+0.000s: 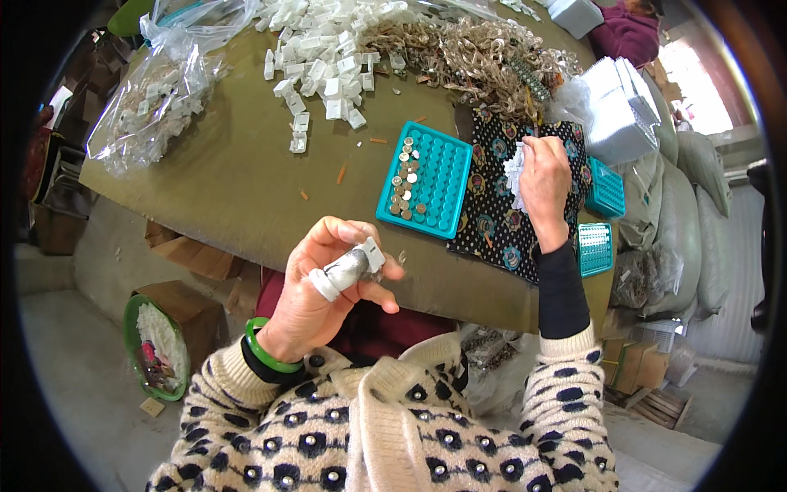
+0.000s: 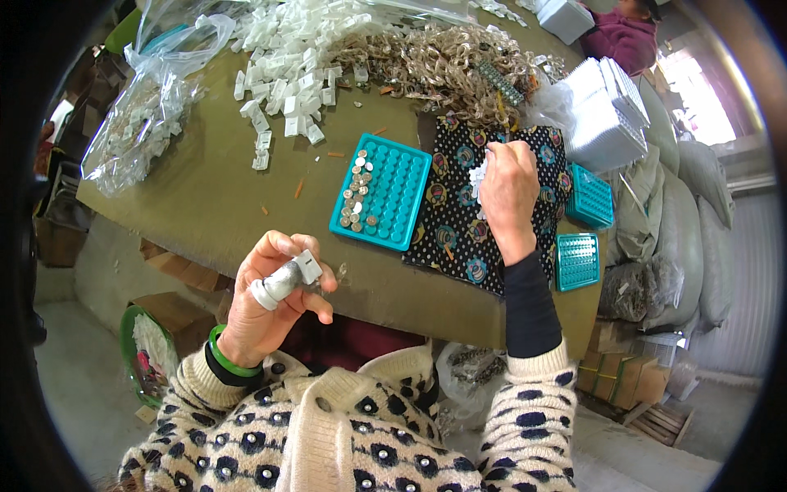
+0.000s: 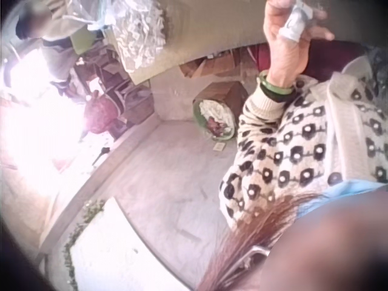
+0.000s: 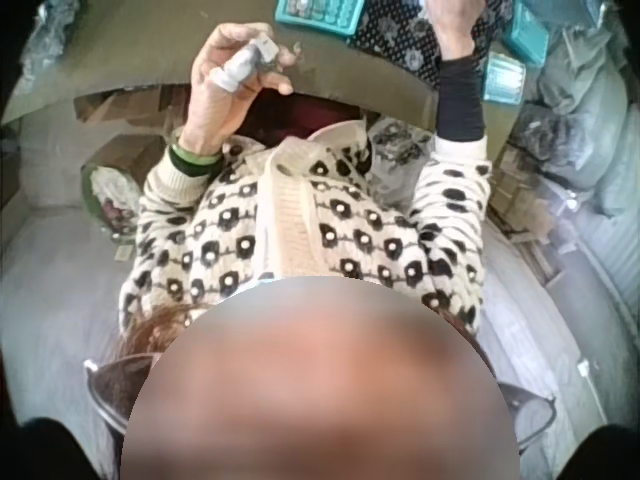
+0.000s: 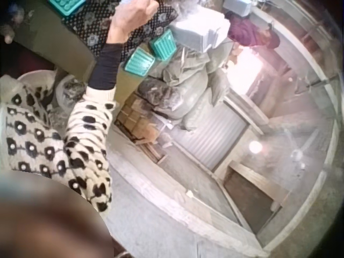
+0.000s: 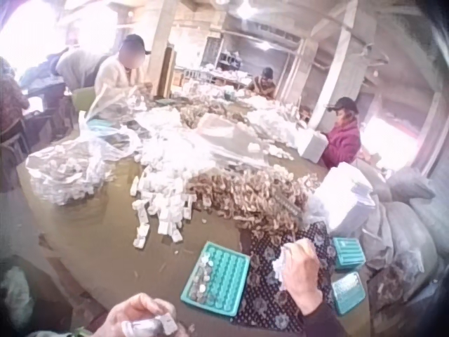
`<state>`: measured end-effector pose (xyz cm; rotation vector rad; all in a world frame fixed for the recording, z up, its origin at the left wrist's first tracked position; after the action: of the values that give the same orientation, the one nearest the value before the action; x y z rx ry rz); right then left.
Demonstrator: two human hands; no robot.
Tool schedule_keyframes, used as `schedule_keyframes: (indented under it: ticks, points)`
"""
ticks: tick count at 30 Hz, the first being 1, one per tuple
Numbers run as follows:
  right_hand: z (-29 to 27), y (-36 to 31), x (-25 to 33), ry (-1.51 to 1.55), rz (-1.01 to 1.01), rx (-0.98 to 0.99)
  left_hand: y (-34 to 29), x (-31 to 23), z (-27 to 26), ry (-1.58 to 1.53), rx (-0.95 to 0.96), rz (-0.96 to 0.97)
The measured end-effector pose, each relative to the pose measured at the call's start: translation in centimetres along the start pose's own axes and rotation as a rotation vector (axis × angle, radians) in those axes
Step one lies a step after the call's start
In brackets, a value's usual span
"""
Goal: The person repeatedly picks small white plastic housings and metallic components from a table, inserts the metal parts into the housings, and places the assembled units into a blue tray. The person handles items one at a time and occasionally shifts piles of components on the table.
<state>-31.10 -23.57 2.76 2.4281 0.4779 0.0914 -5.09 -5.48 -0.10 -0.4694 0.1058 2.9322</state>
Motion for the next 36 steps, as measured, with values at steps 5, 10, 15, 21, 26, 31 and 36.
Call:
schedule_keyframes:
  ticks: [5,10,15,21,26,31,36]
  points:
    - [4.0,0.9,-1.7,-0.211,-0.071,0.165,0.0,0.1,-0.7,0.059,-0.112,-0.042]
    - [4.9,1.1,-2.7,-0.211,-0.1,0.226,0.1,0.3,-1.3,0.095,-0.163,-0.073]
    - [3.3,1.7,-2.2,-0.071,0.018,0.156,-0.3,0.5,-1.5,0.092,-0.201,-0.078]
    - [-0.9,-0.6,2.1,1.165,0.616,0.319,-0.2,0.3,-1.8,0.051,-0.129,-0.071]
    - [-4.1,-3.2,8.6,1.551,0.676,0.452,-0.5,0.2,-1.8,0.055,-0.129,-0.074]
    - [-5.6,-5.0,13.5,1.416,0.59,0.371,-1.1,-0.4,-1.8,0.05,-0.164,-0.114]
    - [-7.1,-5.5,16.5,1.148,0.348,0.269,-1.3,-0.7,-1.7,-0.047,-0.159,-0.101]
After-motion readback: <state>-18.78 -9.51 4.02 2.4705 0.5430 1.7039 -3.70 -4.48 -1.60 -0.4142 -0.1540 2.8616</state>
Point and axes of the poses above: each hand's wrist, its own y-axis towards the middle knuckle, its own z-axis out of the palm, x = y × z, the point moved 4 cm from there along y, towards the middle knuckle, and after that the axes turned 12 degrees about -y, right-handed, at the moved point
